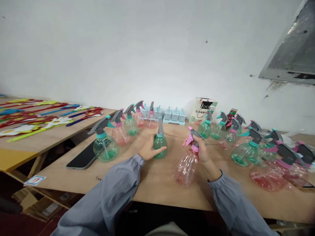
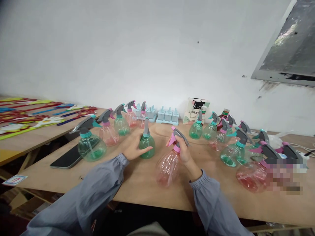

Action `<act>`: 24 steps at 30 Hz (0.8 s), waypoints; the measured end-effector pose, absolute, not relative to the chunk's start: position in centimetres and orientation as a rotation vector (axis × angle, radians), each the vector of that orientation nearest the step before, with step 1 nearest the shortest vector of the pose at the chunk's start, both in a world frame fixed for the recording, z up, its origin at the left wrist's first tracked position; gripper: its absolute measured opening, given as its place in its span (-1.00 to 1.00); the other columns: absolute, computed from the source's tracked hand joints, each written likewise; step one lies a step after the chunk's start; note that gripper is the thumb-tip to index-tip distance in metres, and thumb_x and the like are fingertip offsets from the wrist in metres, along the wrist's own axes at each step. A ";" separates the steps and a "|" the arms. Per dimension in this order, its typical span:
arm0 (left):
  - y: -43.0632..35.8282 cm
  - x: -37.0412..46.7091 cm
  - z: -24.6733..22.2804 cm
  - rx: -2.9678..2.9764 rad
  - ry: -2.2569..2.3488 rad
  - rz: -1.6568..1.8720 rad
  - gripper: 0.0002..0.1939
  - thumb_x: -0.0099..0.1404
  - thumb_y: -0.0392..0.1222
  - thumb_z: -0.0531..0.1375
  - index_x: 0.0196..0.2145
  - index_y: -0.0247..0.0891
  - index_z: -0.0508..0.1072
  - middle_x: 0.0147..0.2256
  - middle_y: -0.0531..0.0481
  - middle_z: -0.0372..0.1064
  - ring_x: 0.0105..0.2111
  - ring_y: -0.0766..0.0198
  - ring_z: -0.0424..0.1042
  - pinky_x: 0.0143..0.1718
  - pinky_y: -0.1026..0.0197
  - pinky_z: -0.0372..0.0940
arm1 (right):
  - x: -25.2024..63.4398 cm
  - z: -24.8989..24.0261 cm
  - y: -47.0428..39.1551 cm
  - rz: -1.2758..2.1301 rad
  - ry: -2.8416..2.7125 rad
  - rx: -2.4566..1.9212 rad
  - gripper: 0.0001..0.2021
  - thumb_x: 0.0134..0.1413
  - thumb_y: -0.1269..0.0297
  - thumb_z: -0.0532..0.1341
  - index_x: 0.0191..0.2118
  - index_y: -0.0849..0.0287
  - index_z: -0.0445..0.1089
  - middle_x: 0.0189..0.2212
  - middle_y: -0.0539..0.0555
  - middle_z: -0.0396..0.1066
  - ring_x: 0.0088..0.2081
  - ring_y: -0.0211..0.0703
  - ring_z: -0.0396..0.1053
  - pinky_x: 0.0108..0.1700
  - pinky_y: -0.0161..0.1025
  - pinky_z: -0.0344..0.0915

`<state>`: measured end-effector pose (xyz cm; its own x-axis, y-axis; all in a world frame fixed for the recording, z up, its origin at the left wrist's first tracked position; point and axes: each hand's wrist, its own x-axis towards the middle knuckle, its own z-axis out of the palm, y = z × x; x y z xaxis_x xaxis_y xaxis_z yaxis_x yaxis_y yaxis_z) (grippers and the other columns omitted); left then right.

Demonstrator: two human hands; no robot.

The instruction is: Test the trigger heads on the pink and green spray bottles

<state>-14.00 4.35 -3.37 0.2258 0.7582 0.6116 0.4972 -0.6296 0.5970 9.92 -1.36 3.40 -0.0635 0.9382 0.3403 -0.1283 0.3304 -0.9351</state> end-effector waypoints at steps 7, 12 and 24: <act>4.4 -14.1 -3.5 2.227 1.159 1.336 -0.37 0.15 0.13 0.34 0.06 -0.22 0.27 -0.04 -0.18 0.41 0.08 -0.15 0.40 0.10 -0.21 0.33 | 10.3 3.9 -1.6 1.030 -1.255 -0.840 -0.67 -0.04 -0.09 0.24 -0.53 0.07 0.42 -0.48 0.06 0.52 -0.52 -0.22 0.32 -0.63 -0.36 0.19; 4.5 -13.9 -3.6 2.221 1.179 1.355 -0.39 0.15 0.11 0.34 0.04 -0.21 0.28 -0.04 -0.18 0.41 0.09 -0.15 0.39 0.11 -0.22 0.32 | 10.8 4.0 -1.5 0.953 -1.204 -0.788 -0.72 -0.10 -0.04 0.24 -0.54 0.08 0.41 -0.53 0.04 0.47 -0.56 -0.26 0.24 -0.67 -0.39 0.13; 4.1 -13.9 -3.2 2.227 1.160 1.372 -0.40 0.15 0.14 0.34 0.03 -0.19 0.30 -0.06 -0.15 0.42 0.07 -0.13 0.40 0.13 -0.21 0.31 | 12.8 3.2 -0.2 0.610 -1.234 -0.921 -0.68 0.02 -0.09 0.26 -0.43 0.06 0.53 -0.44 0.04 0.53 -0.34 -0.09 0.49 -0.41 -0.23 0.40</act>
